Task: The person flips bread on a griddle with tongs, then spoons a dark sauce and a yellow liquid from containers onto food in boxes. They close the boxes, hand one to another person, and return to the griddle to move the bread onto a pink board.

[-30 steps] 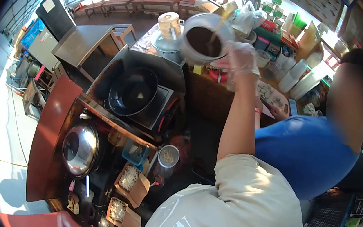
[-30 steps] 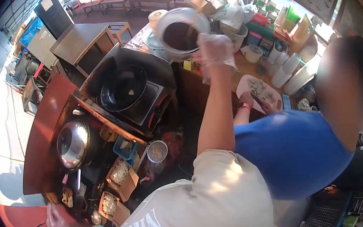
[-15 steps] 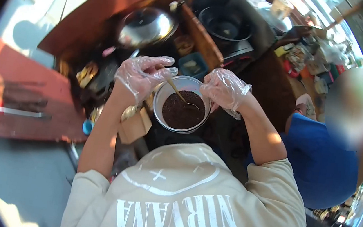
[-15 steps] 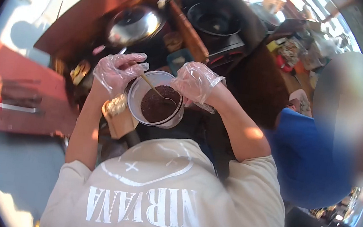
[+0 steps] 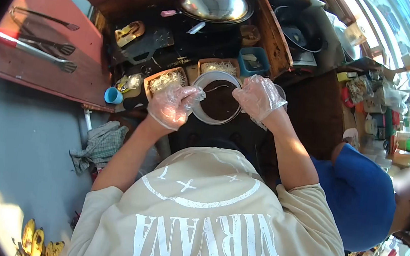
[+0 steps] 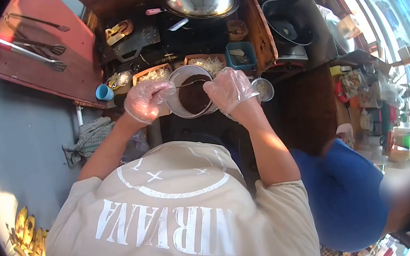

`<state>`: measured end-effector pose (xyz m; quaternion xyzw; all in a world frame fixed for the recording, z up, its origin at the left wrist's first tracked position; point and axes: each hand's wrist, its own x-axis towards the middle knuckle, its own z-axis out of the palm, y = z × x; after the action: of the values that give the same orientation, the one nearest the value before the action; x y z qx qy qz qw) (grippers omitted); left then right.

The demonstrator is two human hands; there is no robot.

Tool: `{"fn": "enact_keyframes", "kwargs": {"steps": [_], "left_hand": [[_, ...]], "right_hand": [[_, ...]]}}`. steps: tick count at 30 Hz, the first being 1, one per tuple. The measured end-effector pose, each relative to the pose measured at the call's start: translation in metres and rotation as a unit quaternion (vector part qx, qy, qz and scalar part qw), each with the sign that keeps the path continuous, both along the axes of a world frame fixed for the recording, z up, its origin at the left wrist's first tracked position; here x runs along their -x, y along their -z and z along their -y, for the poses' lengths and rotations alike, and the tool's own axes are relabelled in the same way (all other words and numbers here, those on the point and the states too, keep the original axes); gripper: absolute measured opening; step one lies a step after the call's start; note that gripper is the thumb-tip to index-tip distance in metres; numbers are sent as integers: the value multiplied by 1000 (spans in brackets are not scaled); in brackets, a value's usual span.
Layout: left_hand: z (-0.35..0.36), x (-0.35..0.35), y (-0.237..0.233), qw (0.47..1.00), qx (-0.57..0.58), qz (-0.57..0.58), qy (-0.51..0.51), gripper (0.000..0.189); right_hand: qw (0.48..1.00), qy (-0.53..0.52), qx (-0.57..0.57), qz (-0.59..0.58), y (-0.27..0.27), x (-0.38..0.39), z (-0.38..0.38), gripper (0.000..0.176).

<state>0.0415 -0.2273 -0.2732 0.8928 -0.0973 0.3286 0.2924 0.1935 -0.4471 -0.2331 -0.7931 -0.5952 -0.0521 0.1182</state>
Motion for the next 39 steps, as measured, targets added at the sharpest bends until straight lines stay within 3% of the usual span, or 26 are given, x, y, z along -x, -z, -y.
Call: {"fn": "enact_keyframes", "kwargs": {"steps": [1,2,3,5,7,8,15,24,26,39], "left_hand": [[9,7,1,1000,-1,0,-8,21],[18,12,0,980,171,-84,-61,14],[22,16,0,920,338,-164,-112,15],[9,22,22,927,320,-140,-139,23],[-3,25,32,814,525,-196,-151,22],[-4,25,29,807,545,-175,-148,24],[-10,26,24,795,553,-150,-198,25],[-14,24,34,832,476,-136,-251,24],[-16,25,37,871,392,-129,-266,26],[-17,20,48,825,458,-163,-289,26]], "right_hand": [[1000,9,-1,-1,2,-1,-5,14],[1000,19,-2,-3,4,-1,-9,14],[1000,13,-3,-6,6,0,-12,14],[1000,-10,-3,-6,12,-1,-19,15],[1000,-26,-4,-2,23,-5,-25,14],[999,-38,-3,2,27,-7,-28,14],[998,-52,23,-24,46,-17,-45,14],[994,-38,98,-26,50,-25,-62,10],[992,-40,118,-21,52,-26,-63,10],[992,-24,115,-37,62,-33,-64,12]]}}
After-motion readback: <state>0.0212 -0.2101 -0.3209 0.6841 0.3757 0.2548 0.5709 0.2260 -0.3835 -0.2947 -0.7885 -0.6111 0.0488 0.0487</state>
